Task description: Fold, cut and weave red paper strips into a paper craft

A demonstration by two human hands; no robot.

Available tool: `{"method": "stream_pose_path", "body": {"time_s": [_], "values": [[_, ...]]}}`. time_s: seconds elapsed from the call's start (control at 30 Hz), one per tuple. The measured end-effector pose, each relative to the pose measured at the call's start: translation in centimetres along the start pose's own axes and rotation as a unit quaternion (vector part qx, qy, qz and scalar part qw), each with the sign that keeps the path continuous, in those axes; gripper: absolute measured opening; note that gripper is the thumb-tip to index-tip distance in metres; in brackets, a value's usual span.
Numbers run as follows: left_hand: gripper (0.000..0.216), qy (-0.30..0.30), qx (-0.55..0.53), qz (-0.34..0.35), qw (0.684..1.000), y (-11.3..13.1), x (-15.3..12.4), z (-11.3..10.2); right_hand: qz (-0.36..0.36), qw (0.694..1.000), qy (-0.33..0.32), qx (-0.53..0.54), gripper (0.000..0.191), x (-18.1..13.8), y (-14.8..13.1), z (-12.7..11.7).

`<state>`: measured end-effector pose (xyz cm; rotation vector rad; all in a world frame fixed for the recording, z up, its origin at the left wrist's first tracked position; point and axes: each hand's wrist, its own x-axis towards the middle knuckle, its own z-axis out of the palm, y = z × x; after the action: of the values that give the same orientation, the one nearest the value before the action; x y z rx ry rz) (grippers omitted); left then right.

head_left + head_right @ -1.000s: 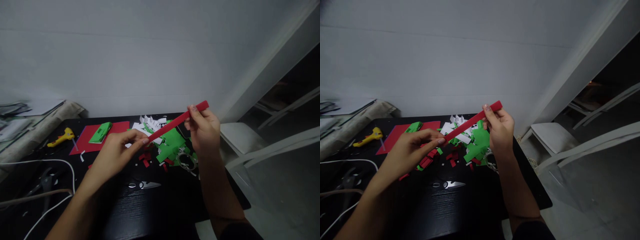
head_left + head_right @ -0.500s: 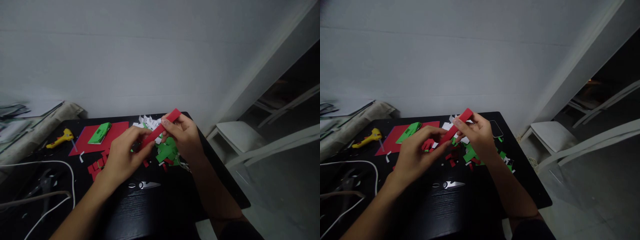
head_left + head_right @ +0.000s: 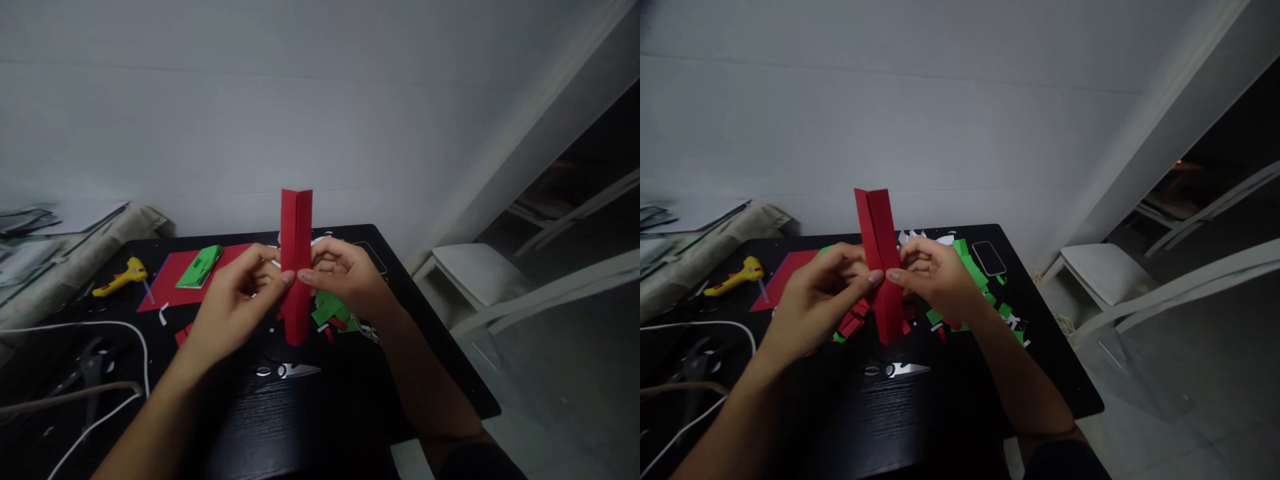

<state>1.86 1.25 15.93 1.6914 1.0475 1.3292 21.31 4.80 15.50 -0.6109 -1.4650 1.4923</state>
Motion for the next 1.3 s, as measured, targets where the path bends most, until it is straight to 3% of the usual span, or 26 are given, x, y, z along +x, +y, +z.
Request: {"method": "stream_pose_path", "body": {"time_s": [0.13, 0.27, 0.43, 0.67, 0.77, 0.87, 0.97, 1.07, 1.17, 1.3], "values": [[0.024, -0.005, -0.015, 0.004, 1.0, 0.1, -0.1, -0.1, -0.022, 0.999, 0.028, 0.001, 0.017, -0.1, 0.0, 0.3], [0.011, -0.027, -0.064, 0.0, 0.998, 0.0, 0.0, -0.6, -0.026, 0.999, 0.018, -0.003, 0.009, -0.2, -0.3, 0.2], [0.015, -0.044, -0.071, -0.002, 0.997, -0.4, 0.1, -1.3, -0.036, 0.999, 0.024, -0.018, 0.013, -0.1, -0.4, 0.0], [0.011, 0.052, 0.062, 0.057, 0.995, 0.3, 0.0, -0.6, 0.04, 0.999, 0.035, -0.003, 0.037, -0.4, -1.0, 0.4], [0.007, 0.106, 0.081, 0.085, 0.987, 0.3, 0.1, -0.2, 0.055, 0.998, 0.025, -0.002, 0.03, -0.3, -0.5, 0.3], [0.021, 0.162, 0.039, 0.095, 0.981, 0.2, 0.2, 0.0, 0.032, 0.998, 0.045, -0.014, 0.018, -0.2, 0.1, 0.3], [0.032, 0.148, 0.0, 0.068, 0.987, 0.1, 0.5, -0.1, 0.011, 0.997, 0.062, -0.046, 0.015, -0.3, 0.3, 0.6], [0.015, 0.095, 0.046, 0.026, 0.994, -0.1, 0.5, -0.5, -0.008, 0.995, 0.066, -0.068, 0.016, -0.5, 0.2, 1.0], [0.014, 0.119, 0.074, 0.021, 0.99, -0.3, 0.4, -0.7, -0.021, 0.993, 0.09, -0.075, 0.019, -0.6, 0.0, 1.4], [0.01, 0.171, 0.03, 0.019, 0.985, -0.4, 0.3, -0.9, 0.003, 0.992, 0.106, -0.063, 0.02, -0.6, -0.2, 1.5]]}}
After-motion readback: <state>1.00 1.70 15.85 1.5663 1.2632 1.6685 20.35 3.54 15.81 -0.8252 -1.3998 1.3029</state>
